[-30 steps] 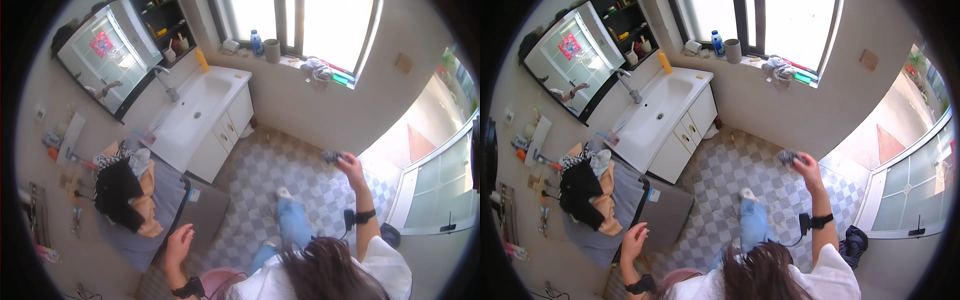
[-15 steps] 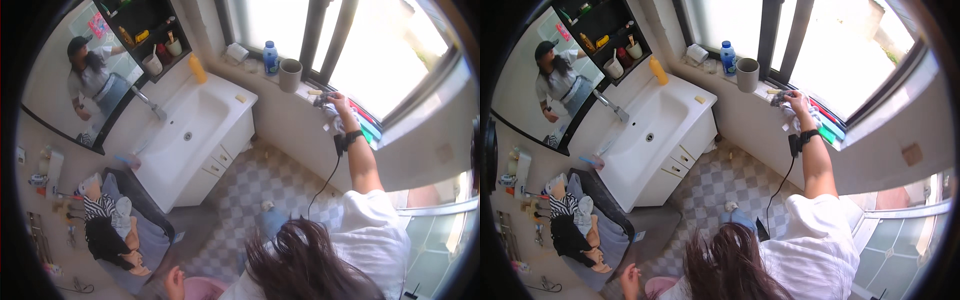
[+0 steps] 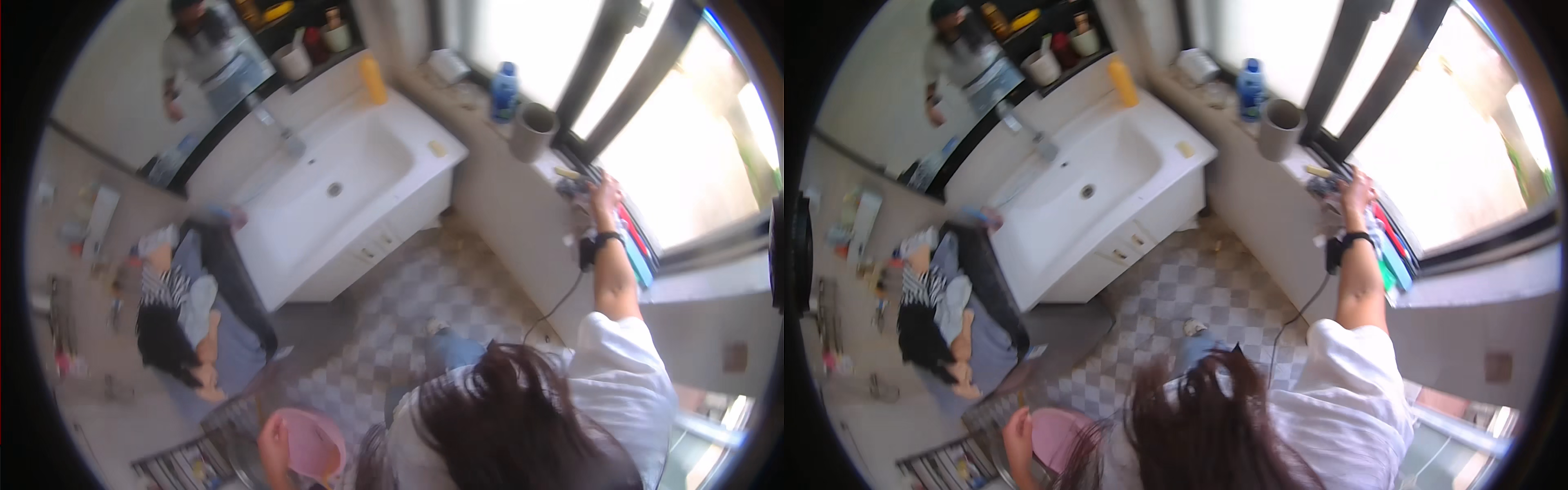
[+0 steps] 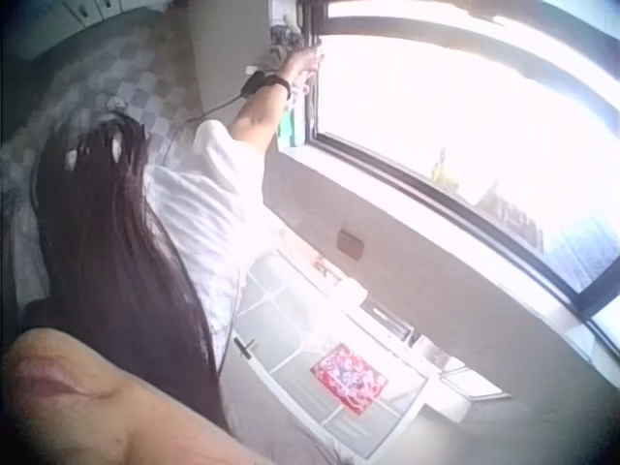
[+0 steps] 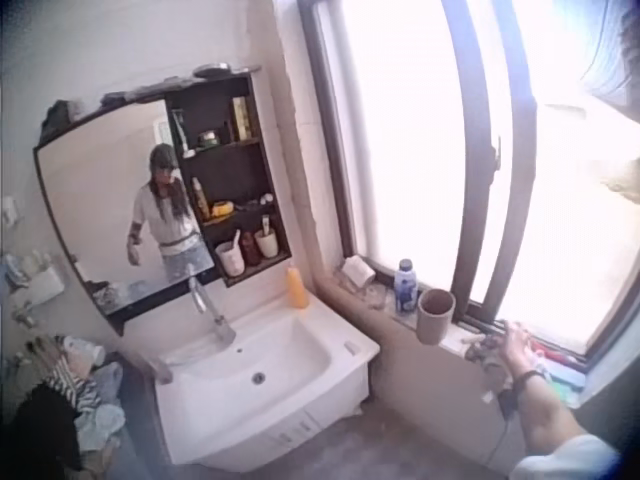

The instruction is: The person cleans a pink basin with a metal scrubber and rinses it with water from a hose on the bathroom floor.

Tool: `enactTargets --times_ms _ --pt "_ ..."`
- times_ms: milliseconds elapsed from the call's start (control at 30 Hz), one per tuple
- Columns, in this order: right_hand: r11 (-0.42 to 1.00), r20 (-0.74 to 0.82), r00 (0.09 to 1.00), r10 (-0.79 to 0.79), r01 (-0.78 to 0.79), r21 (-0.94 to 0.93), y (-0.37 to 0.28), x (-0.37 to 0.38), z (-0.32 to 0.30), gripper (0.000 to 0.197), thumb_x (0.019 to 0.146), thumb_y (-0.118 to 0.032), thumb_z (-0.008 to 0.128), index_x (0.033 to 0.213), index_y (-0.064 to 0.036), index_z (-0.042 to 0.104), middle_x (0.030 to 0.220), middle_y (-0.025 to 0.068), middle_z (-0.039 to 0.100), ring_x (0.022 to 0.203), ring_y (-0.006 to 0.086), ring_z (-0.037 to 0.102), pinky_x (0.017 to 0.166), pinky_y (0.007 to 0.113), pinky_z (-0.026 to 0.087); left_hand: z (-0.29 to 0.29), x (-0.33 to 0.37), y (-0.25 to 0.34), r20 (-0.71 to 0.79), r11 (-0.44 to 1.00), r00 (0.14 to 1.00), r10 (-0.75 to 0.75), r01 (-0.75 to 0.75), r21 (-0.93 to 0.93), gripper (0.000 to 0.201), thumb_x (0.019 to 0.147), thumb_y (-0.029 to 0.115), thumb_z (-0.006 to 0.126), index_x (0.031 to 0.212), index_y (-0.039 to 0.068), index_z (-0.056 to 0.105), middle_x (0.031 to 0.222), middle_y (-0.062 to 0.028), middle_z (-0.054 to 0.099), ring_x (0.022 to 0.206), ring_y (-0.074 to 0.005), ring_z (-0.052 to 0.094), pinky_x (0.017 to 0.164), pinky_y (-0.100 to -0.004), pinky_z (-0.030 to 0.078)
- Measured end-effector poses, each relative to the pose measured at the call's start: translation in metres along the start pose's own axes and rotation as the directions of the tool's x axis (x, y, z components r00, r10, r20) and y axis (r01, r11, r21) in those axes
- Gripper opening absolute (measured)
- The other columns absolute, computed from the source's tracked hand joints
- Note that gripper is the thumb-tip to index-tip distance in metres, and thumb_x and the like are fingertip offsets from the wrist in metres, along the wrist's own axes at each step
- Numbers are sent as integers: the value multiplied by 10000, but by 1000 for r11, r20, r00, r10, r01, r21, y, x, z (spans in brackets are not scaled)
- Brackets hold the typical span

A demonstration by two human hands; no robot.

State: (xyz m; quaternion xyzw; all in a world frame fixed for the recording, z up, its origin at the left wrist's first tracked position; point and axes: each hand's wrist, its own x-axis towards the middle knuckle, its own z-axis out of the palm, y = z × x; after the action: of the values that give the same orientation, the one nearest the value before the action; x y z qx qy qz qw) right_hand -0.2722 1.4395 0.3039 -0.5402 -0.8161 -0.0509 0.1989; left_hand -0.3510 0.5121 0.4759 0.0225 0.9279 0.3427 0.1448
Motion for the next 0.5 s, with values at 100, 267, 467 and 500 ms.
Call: enactTargets --times_ms 100,267,467,500 --pt "999 -133 990 42 -40 16 21 6 -16 528 746 -281 775 1249 -199 638 1179 65 669 1110 255 611 954 431 453 -2 17 20 12 994 996 85 -85 71 263 935 71 593 1182 -12 626 1088 -134 678 1012 -211 648 887 -310 497" --pt "691 235 887 -397 121 713 -40 -27 -93 294 918 -178 614 1193 -82 659 1135 134 672 1102 268 614 972 365 450 -16 -21 55 -70 998 996 -57 57 4 252 933 79 605 1164 -22 622 1048 -123 683 958 -187 647 852 -291 492" --pt "746 312 683 -661 643 174 -194 -134 -239 371 922 -294 630 1278 -200 582 1523 98 360 1433 345 260 1121 564 229 -10 -117 -47 -263 994 959 -102 85 -74 221 934 99 595 1126 -4 626 987 -135 676 919 -196 648 826 -308 492" --pt "646 188 618 -764 738 198 -211 -140 -245 376 926 -288 630 1287 -197 572 1504 93 396 1421 348 291 1121 549 241 -10 -140 -61 -305 996 949 -81 69 -51 206 932 106 594 1108 5 631 962 -140 672 897 -210 649 810 -321 493"
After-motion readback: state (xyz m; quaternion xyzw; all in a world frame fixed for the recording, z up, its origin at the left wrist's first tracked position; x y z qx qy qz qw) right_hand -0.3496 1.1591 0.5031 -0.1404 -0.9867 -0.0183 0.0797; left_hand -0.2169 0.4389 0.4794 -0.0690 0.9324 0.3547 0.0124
